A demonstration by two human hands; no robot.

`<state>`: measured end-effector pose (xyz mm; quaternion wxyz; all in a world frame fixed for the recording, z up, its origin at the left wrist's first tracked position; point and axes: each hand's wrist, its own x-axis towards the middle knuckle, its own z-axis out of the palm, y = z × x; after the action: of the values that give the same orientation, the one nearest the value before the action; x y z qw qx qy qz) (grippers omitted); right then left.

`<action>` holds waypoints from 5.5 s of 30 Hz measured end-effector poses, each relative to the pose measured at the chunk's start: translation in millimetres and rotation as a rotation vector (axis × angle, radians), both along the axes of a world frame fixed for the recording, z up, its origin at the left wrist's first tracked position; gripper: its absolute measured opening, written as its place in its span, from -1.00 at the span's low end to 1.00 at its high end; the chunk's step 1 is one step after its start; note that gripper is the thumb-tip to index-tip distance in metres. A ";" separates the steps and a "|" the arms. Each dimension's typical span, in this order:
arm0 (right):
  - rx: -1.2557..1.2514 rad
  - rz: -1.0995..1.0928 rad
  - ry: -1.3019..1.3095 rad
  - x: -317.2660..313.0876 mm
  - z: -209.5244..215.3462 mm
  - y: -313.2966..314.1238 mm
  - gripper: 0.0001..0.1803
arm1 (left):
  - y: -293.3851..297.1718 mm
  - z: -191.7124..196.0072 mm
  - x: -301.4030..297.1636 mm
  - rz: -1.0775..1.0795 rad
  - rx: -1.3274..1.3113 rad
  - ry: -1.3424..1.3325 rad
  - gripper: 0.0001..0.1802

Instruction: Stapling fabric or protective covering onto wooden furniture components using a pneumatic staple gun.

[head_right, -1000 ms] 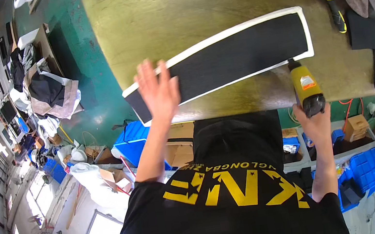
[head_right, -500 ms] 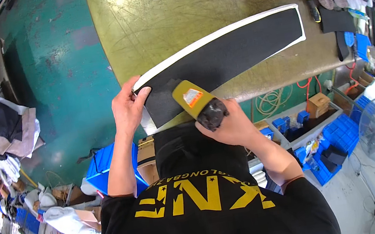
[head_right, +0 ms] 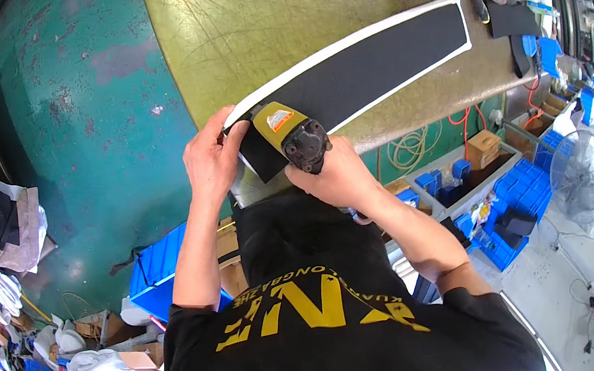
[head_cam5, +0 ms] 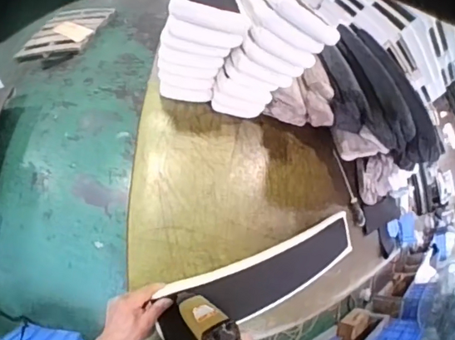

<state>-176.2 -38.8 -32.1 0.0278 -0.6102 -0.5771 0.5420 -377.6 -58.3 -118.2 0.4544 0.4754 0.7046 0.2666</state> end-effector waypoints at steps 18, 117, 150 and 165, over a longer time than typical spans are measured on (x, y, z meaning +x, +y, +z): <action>0.021 -0.290 0.024 62.8 34.7 -63.8 -0.45 | 15.0 11.7 -8.3 -0.444 0.699 0.476 -0.47; 0.905 0.438 -0.459 364.6 64.6 79.2 -0.52 | 58.8 58.6 448.9 -0.233 0.267 -0.520 -0.27; 0.170 -1.067 0.796 232.0 62.0 -55.2 -0.40 | 29.1 207.2 217.2 -0.544 0.800 0.020 -0.48; -0.230 -0.738 0.605 210.6 31.9 -52.0 -0.64 | 84.2 44.5 118.5 -0.821 0.538 0.875 -0.52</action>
<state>34.4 -90.8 -0.2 0.3170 -0.5885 -0.2248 0.7090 -259.1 25.9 -73.6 0.0561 0.8671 0.4945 0.0203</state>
